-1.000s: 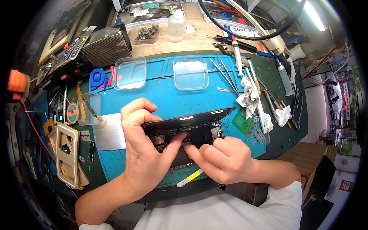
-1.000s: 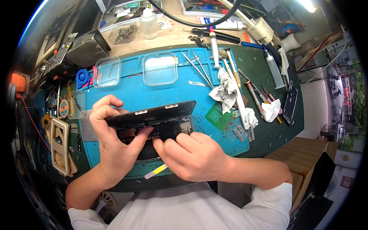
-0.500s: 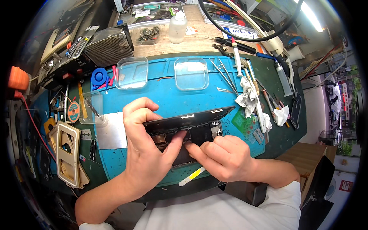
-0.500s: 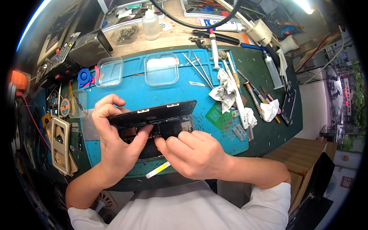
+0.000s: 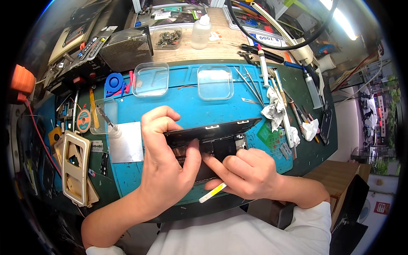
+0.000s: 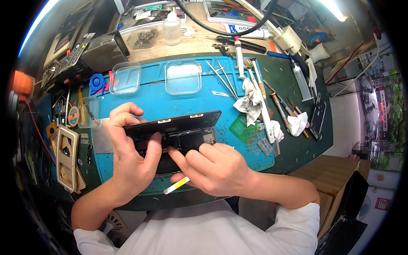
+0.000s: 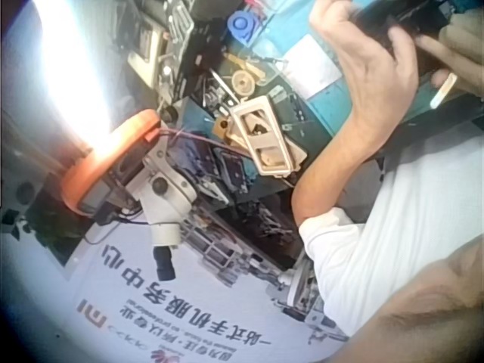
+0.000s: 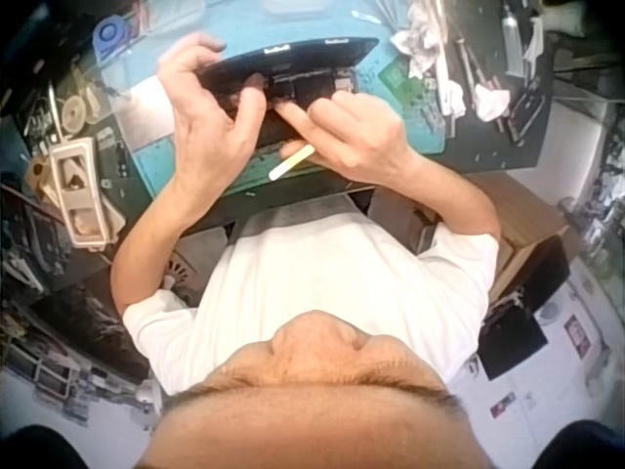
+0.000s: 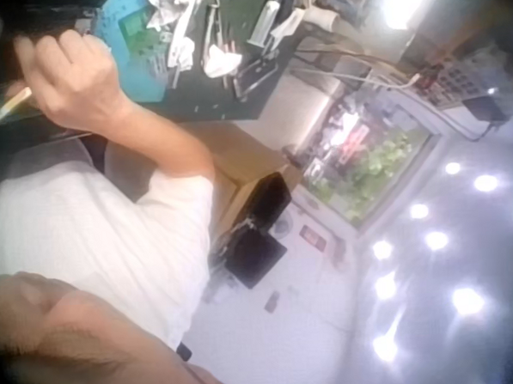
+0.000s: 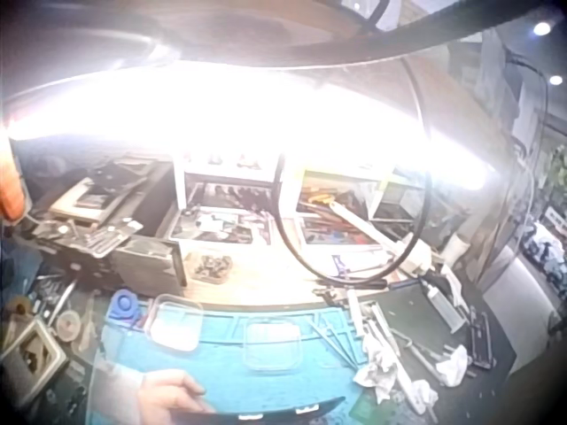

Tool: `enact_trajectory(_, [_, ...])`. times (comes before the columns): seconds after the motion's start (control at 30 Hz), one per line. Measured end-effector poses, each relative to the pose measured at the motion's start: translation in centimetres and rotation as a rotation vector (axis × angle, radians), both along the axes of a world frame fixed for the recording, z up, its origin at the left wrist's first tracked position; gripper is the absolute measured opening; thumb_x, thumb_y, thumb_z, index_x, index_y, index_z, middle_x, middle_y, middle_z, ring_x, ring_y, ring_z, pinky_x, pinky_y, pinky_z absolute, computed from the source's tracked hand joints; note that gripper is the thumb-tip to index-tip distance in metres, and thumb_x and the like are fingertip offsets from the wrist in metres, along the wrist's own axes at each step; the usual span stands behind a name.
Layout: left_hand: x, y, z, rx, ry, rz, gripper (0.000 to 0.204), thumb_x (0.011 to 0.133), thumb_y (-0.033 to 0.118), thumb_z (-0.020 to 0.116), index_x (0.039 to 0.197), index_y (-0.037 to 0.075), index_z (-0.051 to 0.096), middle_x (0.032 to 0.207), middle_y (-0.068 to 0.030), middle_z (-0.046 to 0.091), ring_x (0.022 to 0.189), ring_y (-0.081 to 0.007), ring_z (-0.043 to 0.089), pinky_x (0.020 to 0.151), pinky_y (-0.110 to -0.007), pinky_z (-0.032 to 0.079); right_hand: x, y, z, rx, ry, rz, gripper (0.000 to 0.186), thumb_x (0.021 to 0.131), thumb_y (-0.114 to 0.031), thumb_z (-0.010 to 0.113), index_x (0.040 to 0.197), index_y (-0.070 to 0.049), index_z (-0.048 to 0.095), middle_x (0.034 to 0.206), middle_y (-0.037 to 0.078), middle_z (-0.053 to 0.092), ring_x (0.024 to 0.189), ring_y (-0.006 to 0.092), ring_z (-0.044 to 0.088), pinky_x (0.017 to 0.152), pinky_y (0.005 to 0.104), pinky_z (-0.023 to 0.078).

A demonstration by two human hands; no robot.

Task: The person disassembles a smartphone by removing the back cover and disconnecting internal components. They use a screwdriver and a plastic pry tool to detach the battery and screen connectors, then reassemble the device by reconnecting cables and snapping the back cover into place.

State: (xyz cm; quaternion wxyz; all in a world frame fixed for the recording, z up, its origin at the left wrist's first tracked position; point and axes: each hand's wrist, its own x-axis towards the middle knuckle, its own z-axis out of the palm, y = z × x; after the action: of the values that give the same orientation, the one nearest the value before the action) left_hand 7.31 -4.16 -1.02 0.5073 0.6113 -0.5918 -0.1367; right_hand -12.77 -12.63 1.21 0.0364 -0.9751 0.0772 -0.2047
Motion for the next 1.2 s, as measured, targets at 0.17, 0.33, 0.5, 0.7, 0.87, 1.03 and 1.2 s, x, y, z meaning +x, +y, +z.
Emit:
enact_trajectory(0.17, [-0.1,0.2,-0.2,0.034,0.054,-0.023,0.051,0.086,-0.012,0.062,0.126,0.002,0.034,0.131,-0.0204,0.039,0.112,-0.022,0.046,0.094,-0.033,0.045,0.2,-0.1,-0.5,-0.019,-0.03,0.002,0.054,0.083,-0.047,0.079,0.118,-0.006,0.08,0.073,-0.003,0.039,0.057,0.0103,0.041,0.047,0.0277,0.034])
enact_trajectory(0.33, [-0.1,0.2,-0.1,0.039,0.057,-0.026,0.05,0.087,-0.012,0.062,0.126,0.002,0.033,0.132,-0.0206,0.039,0.113,-0.0222,0.046,0.095,-0.033,0.046,0.1,0.1,0.1,-0.039,0.04,0.013,0.051,0.087,-0.04,0.074,0.121,-0.002,0.076,0.078,-0.001,0.04,0.065,0.0106,0.047,0.051,0.0263,0.039])
enact_trajectory(0.5, [-0.1,0.3,0.0,0.053,0.069,-0.021,0.05,0.086,-0.012,0.06,0.126,0.001,0.033,0.131,-0.0212,0.039,0.116,-0.0247,0.046,0.098,-0.036,0.044,0.4,0.4,0.4,-0.111,0.047,0.021,0.049,0.088,-0.039,0.074,0.12,-0.002,0.077,0.078,-0.001,0.039,0.064,0.0103,0.045,0.051,0.0251,0.038])
enact_trajectory(0.7, [-0.1,0.1,0.1,0.032,0.041,-0.012,0.05,0.084,-0.013,0.062,0.124,-0.001,0.034,0.128,-0.0224,0.041,0.108,-0.0275,0.05,0.088,-0.036,0.048,0.0,0.5,-0.2,-0.163,-0.052,0.018,0.04,0.091,-0.035,0.077,0.113,-0.001,0.079,0.073,-0.002,0.04,0.059,0.0095,0.043,0.048,0.0252,0.035])
enact_trajectory(0.87, [-0.1,0.0,0.0,0.011,0.018,-0.007,0.049,0.083,-0.014,0.063,0.123,-0.003,0.035,0.126,-0.0224,0.042,0.103,-0.0279,0.052,0.082,-0.035,0.051,0.2,0.5,-0.8,-0.117,-0.113,0.001,0.04,0.086,-0.037,0.081,0.11,-0.005,0.083,0.068,-0.005,0.036,0.055,0.0081,0.036,0.045,0.0268,0.026])
enact_trajectory(1.03, [0.0,-0.1,-0.2,-0.013,-0.008,-0.007,0.049,0.083,-0.013,0.062,0.122,-0.003,0.035,0.126,-0.0223,0.041,0.106,-0.0286,0.052,0.083,-0.036,0.051,0.2,0.4,-0.7,-0.097,-0.108,0.009,0.04,0.086,-0.037,0.081,0.11,-0.005,0.083,0.069,-0.004,0.037,0.055,0.008,0.037,0.046,0.0267,0.027])
enact_trajectory(1.2, [-0.2,0.3,0.0,0.061,0.098,-0.029,0.052,0.084,-0.014,0.058,0.126,0.002,0.032,0.132,-0.0211,0.039,0.115,-0.0247,0.046,0.099,-0.036,0.045,0.3,0.4,-0.6,-0.099,-0.089,0.012,0.04,0.087,-0.036,0.081,0.11,-0.004,0.082,0.07,-0.004,0.038,0.055,0.0082,0.038,0.046,0.0265,0.028])
